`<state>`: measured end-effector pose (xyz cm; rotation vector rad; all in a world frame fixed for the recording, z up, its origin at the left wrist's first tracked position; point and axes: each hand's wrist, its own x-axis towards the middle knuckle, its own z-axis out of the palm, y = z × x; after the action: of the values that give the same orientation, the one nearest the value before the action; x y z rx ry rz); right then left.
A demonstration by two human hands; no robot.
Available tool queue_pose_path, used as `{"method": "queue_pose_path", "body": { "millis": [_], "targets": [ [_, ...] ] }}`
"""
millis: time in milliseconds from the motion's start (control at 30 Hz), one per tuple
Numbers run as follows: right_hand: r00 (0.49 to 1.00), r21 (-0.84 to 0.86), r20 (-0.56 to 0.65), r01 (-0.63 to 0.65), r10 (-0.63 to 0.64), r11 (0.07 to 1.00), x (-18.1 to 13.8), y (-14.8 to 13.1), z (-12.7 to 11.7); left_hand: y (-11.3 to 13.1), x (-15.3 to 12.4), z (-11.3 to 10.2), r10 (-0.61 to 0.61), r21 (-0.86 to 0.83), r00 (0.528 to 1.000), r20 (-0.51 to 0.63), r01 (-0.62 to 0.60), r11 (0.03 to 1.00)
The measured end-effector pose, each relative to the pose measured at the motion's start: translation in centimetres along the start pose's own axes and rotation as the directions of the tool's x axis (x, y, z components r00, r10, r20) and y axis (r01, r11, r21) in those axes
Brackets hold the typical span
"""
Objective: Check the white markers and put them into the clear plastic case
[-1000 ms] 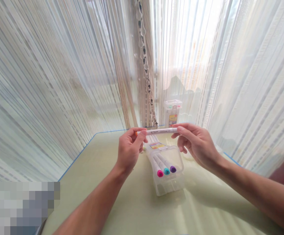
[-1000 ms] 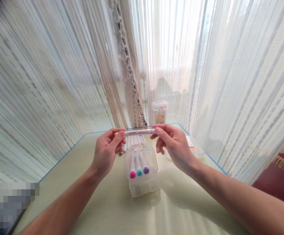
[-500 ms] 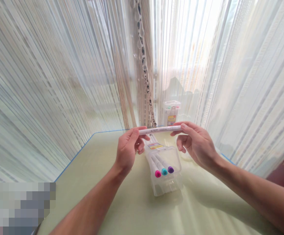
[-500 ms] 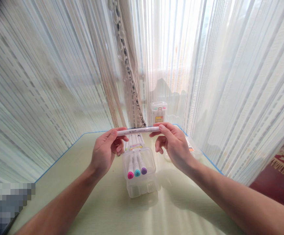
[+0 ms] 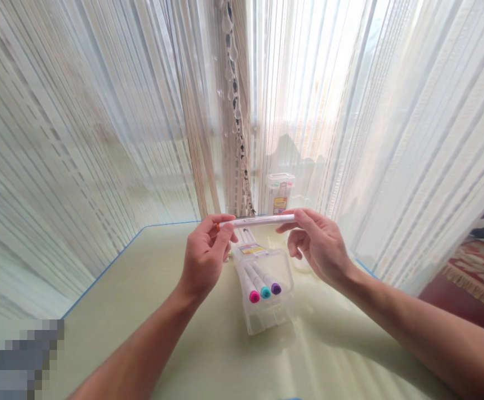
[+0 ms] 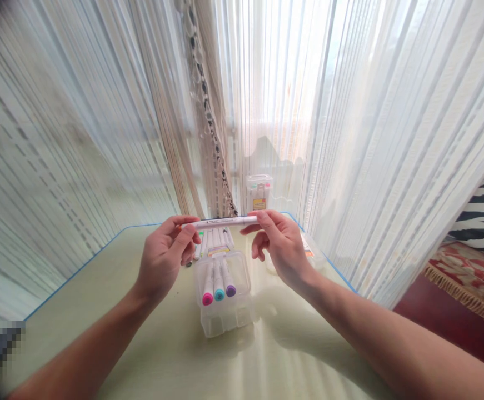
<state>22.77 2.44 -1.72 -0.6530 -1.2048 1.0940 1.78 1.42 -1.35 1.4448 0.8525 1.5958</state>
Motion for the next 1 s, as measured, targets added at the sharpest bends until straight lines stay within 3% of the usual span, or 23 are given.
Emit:
{"method": "queue_pose_path", "body": {
  "millis": [233, 433, 800, 1000],
  "targets": [
    [0.999, -0.077, 0.009, 0.05, -0.049, 0.996, 0.16, 0.31, -0.02, -0.1, -0.17, -0.17, -0.012, 0.097, 1.0, 0.006, 0.011, 0.995],
    [0.998, -0.078, 0.035, 0.055, -0.052, 0.995, 0.07, 0.65, -0.22, 0.0, -0.15, -0.05, -0.019, 0.079, 1.0, 0.008, 0.018, 0.997],
    [1.0, -0.013, 0.0, -0.007, 0.007, 1.0, 0.0, -0.14, -0.07, 0.12, 0.2, 0.08, -0.036, -0.099, 0.999, 0.004, 0.037, 0.994],
    [1.0, -0.016, -0.027, 0.002, -0.002, 1.0, 0.1, -0.12, -0.08, 0.3, 0.06, 0.2, -0.02, -0.038, 1.0, 0.015, 0.021, 0.999]
  ]
}}
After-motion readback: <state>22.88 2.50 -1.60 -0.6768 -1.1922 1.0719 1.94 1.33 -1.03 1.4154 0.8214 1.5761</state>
